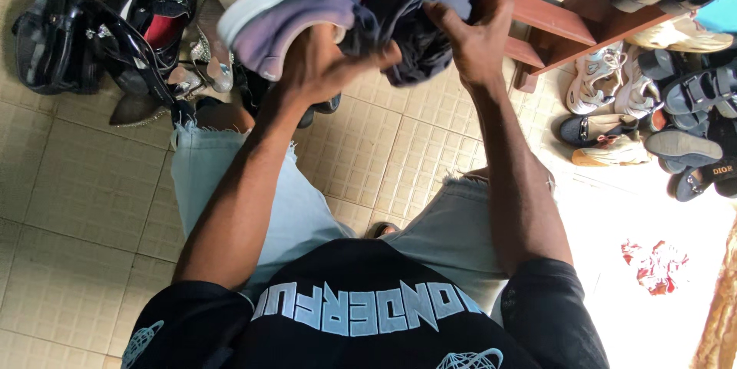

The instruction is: The person sits on the floor and wipes several pairs of shoes with a dark cloth. They handle a purple sneaker, a black loafer, and other shoes, wiping the uppers and soles before placing them on a wooden shoe rack.

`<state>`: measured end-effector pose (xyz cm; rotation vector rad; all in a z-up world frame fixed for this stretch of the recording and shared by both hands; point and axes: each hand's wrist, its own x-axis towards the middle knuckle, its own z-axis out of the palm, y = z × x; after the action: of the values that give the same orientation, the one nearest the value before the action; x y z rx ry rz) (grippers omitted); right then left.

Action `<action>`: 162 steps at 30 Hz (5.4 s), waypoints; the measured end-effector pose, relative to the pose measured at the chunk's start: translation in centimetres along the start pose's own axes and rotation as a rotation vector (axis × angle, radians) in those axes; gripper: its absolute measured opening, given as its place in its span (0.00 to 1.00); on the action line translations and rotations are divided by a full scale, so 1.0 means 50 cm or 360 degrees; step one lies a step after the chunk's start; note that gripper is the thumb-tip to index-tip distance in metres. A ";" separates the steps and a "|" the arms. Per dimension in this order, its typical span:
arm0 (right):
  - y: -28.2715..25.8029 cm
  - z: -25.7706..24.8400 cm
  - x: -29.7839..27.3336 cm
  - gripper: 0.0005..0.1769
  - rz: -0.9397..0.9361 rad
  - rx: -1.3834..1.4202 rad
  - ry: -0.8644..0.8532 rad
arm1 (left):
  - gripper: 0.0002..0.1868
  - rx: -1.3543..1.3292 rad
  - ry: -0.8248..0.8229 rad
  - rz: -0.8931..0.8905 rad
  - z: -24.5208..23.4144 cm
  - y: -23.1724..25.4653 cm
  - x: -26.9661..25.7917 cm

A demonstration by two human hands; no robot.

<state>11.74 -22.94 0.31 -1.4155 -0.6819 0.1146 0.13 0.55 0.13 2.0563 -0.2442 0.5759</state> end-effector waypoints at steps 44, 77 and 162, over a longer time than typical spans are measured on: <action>0.080 0.173 -0.058 0.40 0.0061 -0.0549 -0.0214 | 0.37 -0.0940 0.0628 -0.0890 0.017 -0.022 -0.010; 0.031 0.008 0.012 0.23 0.0001 0.0448 0.0471 | 0.49 -0.1535 -0.0349 -0.0736 -0.082 -0.001 -0.004; 0.148 0.074 0.008 0.38 -0.0292 -0.1197 0.0741 | 0.41 -0.2559 0.0164 -0.0902 0.021 0.023 0.000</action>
<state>12.58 -18.20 -6.44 -1.9882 -0.4706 -0.6618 0.00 -0.95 0.54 0.4626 -0.0012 0.0063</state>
